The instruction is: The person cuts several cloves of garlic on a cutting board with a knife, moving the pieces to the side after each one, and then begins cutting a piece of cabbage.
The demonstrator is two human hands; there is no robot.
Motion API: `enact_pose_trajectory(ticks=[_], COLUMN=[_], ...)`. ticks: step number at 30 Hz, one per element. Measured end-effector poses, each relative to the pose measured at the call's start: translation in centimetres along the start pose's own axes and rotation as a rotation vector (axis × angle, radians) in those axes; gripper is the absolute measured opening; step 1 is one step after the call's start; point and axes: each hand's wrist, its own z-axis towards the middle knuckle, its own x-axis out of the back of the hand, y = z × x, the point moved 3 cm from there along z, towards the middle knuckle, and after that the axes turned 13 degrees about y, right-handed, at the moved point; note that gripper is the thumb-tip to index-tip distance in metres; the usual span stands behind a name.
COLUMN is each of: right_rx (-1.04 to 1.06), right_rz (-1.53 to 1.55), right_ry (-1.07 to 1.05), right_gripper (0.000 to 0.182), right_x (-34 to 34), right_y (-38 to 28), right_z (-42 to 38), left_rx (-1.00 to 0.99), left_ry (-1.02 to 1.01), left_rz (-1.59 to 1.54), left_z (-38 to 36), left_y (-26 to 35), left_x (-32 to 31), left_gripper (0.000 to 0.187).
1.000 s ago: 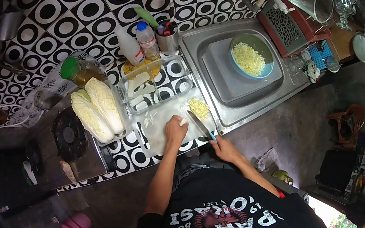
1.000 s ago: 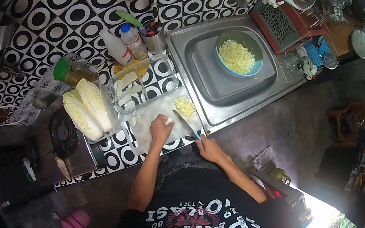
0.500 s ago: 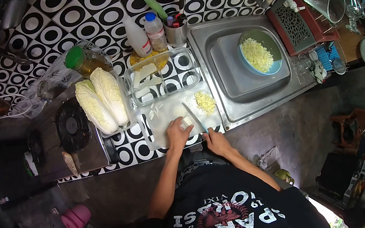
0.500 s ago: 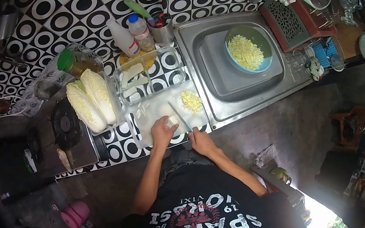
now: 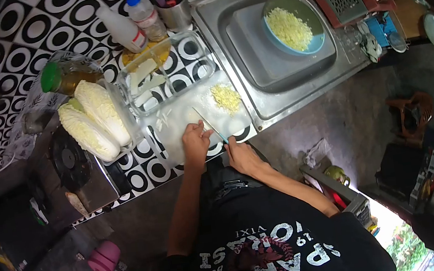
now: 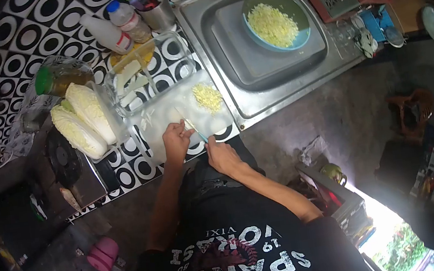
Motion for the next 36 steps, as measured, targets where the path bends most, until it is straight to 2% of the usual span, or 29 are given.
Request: enact_pose_trajectory(ticks=[7,9,12,16,19,24,32,36], right_rx=[0.035,0.031,0.011,-0.021,-0.029,-0.004,0.018,0.030], right_rz=[-0.067,-0.076,-0.062,-0.053,-0.074,-0.121,-0.120,-0.126], right_ry=[0.022,0.024,0.019,0.025,0.049,0.060,0.011,-0.002], right_gripper=[0.020,0.020,0.020,0.021,0.023,0.021,0.019,0.019], right_x=[-2.2,-2.7,-3.3,-3.5,-3.5,-2.6,-0.9,-0.5], right_y=[1.0,1.5,1.8,1.6,1.0,0.6,0.4,0.4], right_z=[0.1,0.4,0.7,1.1,1.7,2.0,2.4,2.4], left_rx=[-0.024,-0.023,-0.092,-0.089,-0.033,0.190,0.307,0.374], left_ry=[-0.093,-0.079,-0.061,-0.027,-0.002,0.054,0.135,0.096], left_rz=[0.048,0.026,0.092,0.065,-0.020,-0.068,-0.080,-0.143], left_z=[0.7,0.8,0.8,0.6,0.9,0.8,0.0,0.0], left_y=[0.0,0.4,-0.3,-1.3,-0.8,0.0,-1.7,-2.3], left_x=[0.1,0.2,0.1,-0.4,-0.2,0.3,-0.6,-0.6], left_gripper=[0.035,0.025,0.023,0.022,0.022,0.028,0.027,0.024])
